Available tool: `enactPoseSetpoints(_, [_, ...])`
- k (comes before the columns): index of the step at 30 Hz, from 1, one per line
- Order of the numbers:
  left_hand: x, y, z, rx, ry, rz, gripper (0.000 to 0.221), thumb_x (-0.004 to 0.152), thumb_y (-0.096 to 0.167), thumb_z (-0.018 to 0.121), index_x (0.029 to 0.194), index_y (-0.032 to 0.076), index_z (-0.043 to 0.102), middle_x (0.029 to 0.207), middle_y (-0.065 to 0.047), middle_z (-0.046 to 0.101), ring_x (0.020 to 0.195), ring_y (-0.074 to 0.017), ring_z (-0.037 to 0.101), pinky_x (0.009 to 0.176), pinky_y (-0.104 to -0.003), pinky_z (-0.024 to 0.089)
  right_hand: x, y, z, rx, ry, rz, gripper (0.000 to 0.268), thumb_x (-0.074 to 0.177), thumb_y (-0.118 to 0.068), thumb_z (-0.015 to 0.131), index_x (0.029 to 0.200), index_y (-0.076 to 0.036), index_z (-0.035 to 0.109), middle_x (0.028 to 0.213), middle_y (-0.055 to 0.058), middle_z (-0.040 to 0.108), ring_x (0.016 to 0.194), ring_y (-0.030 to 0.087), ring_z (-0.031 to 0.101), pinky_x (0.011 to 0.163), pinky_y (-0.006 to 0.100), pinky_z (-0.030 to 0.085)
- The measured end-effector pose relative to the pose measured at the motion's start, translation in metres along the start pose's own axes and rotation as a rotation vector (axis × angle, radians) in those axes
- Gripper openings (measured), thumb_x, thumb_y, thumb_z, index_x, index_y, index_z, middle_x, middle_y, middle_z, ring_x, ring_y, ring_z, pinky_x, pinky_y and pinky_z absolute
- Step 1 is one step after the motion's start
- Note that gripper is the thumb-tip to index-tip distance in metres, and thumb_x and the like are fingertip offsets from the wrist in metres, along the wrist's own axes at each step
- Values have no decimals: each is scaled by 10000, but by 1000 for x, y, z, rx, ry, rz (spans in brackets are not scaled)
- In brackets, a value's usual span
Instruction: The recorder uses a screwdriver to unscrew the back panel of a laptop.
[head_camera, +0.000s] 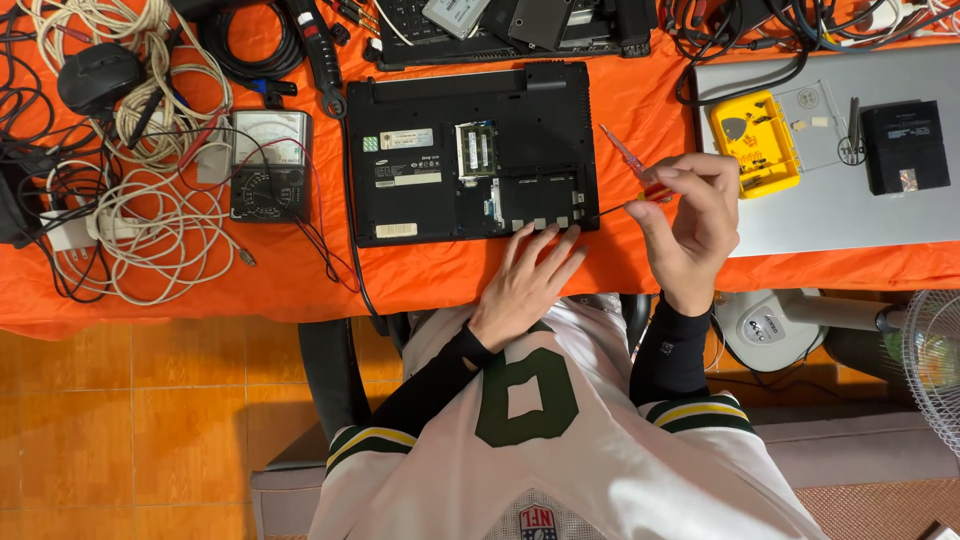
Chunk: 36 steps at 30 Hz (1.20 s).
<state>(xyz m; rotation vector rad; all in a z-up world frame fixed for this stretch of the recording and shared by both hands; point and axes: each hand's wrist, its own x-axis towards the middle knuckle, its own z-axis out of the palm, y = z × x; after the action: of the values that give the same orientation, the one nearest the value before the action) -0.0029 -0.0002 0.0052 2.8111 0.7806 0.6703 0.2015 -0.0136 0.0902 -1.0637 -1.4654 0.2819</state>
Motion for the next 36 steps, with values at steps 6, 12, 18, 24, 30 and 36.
enactPoseSetpoints(6, [-1,-1,1,34,-21,9,480,898,145,644,1365,45,595,1548,-135,461,1422,-324,406,1240,-553,298,-4,2,-2,83,73,122,334,1110,-2,729,1403,-35,571,1207,91,544,1033,225,680,915,311,536])
enactPoseSetpoints(12, [-6,-3,6,43,-67,9,482,950,128,618,1423,52,574,1567,-128,450,1460,-324,391,1263,-553,268,3,-1,-10,-8,14,26,354,1055,-37,716,1371,-24,556,1224,149,496,1045,281,607,937,355,557])
enactPoseSetpoints(18, [-7,-3,11,42,-124,-15,573,925,118,615,1490,80,527,1591,-140,417,1480,-315,378,1260,-565,252,-6,10,-19,81,63,121,350,1164,-51,683,1480,-8,540,1192,143,599,958,225,655,857,298,559])
enactPoseSetpoints(24, [-9,-4,16,65,-74,-2,572,954,130,627,1510,57,511,1605,-130,411,1489,-313,370,1262,-564,269,-1,12,-30,25,76,220,358,1180,-48,627,1507,0,490,1214,181,678,1007,227,665,915,325,554])
enactPoseSetpoints(30, [-8,-5,11,108,-80,42,599,961,162,601,1529,11,485,1577,-170,427,1471,-335,379,1263,-552,255,7,1,-25,61,29,183,324,1157,-25,605,1461,16,502,1235,186,658,1159,249,672,1023,369,579])
enactPoseSetpoints(36, [-5,-2,7,125,-17,-14,632,939,168,566,1521,-41,435,1546,-157,456,1446,-255,433,1281,-503,242,23,-22,-16,-125,-143,-26,284,949,49,775,1196,8,641,1180,179,547,1042,235,632,936,336,546])
